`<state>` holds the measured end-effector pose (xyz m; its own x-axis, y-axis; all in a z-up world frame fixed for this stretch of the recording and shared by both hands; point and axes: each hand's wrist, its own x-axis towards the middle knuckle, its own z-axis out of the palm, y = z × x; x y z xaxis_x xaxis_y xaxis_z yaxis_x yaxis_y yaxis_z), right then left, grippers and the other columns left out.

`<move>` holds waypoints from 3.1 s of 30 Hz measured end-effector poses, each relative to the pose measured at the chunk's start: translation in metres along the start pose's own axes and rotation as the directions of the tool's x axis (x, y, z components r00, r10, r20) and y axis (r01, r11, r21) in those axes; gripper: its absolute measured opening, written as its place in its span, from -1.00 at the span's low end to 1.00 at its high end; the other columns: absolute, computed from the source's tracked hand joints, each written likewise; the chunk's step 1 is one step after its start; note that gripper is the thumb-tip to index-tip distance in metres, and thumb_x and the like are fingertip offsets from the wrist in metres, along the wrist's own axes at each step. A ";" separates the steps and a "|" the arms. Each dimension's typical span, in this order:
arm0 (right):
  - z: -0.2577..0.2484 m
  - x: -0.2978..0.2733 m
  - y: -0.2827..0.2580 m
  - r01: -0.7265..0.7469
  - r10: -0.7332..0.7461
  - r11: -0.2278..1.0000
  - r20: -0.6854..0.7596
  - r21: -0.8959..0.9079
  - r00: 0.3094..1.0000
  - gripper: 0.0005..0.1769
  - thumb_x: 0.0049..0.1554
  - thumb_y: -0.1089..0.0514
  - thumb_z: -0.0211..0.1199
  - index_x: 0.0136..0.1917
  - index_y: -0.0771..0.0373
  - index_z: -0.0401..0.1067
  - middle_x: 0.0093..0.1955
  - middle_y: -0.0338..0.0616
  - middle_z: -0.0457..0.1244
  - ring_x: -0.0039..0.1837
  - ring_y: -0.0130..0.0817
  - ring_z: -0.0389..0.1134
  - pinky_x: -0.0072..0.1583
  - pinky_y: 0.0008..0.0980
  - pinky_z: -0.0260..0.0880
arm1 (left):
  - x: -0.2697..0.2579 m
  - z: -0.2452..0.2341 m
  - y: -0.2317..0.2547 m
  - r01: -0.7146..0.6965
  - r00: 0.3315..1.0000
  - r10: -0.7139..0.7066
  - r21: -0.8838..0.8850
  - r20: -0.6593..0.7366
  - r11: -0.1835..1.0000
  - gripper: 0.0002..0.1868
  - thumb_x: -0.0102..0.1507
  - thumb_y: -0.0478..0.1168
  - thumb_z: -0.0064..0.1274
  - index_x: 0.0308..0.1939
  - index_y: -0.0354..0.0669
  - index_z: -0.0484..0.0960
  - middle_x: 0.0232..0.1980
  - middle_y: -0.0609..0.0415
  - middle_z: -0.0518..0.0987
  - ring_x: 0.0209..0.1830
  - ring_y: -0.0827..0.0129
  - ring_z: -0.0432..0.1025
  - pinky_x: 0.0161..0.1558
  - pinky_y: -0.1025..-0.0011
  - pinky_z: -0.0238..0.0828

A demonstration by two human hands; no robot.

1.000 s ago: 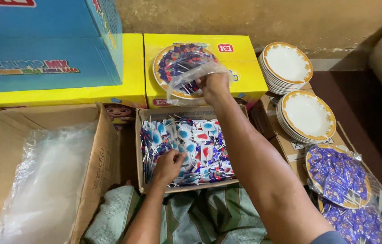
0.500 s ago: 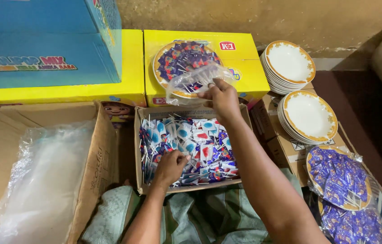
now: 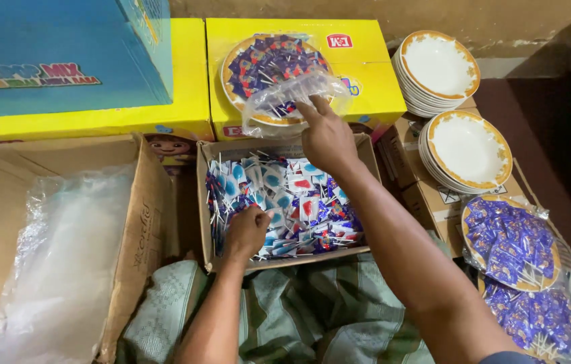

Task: The person places individual packets from a large box into small clear plastic bags by hand, and then wraps a stack of plates in a large plastic sheet.

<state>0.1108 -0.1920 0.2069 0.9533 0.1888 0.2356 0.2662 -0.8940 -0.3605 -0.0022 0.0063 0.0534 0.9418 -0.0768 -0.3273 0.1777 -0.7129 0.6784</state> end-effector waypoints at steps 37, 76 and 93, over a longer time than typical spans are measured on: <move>0.139 -0.121 0.039 -0.137 0.045 0.982 0.546 0.129 0.836 -0.60 0.07 -0.06 0.28 0.14 0.09 0.56 -0.01 0.19 0.42 0.13 0.25 0.45 0.18 0.09 0.46 | 0.020 0.035 -0.036 -0.062 0.998 0.057 0.168 0.037 0.984 -0.56 0.39 0.03 -0.15 0.34 0.14 0.48 0.23 -0.08 0.55 0.29 -0.05 0.43 0.24 -0.12 0.38; 0.092 -0.137 0.026 -0.109 -0.234 0.558 0.281 0.823 0.931 -0.26 -0.07 0.58 -0.13 0.32 0.33 0.49 0.47 0.23 0.21 0.53 0.18 0.13 0.48 0.11 0.11 | 0.030 0.040 -0.049 0.007 0.995 0.073 -0.742 0.075 0.671 -0.35 0.15 -0.30 0.34 0.31 -0.19 0.46 -0.13 0.06 0.65 -0.26 0.42 0.50 -0.32 0.57 0.52; 0.123 -0.137 0.039 -0.304 0.045 0.758 0.419 0.577 0.907 -0.60 0.25 -0.11 0.23 -0.26 0.21 0.50 -0.37 -0.02 0.40 -0.23 -0.12 0.39 -0.07 -0.21 0.34 | 0.022 0.039 -0.031 -0.027 0.999 -0.010 -0.678 -0.051 0.735 -0.71 0.14 -0.19 0.36 -0.11 -0.16 0.68 -0.40 -0.06 0.65 -0.42 0.35 0.60 -0.39 0.49 0.58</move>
<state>0.0080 -0.2025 0.0497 0.9364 0.3009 -0.1806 -0.0061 -0.5007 -0.8656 0.0022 -0.0003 -0.0002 0.9533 -0.0341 -0.2999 0.2981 -0.0496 0.9532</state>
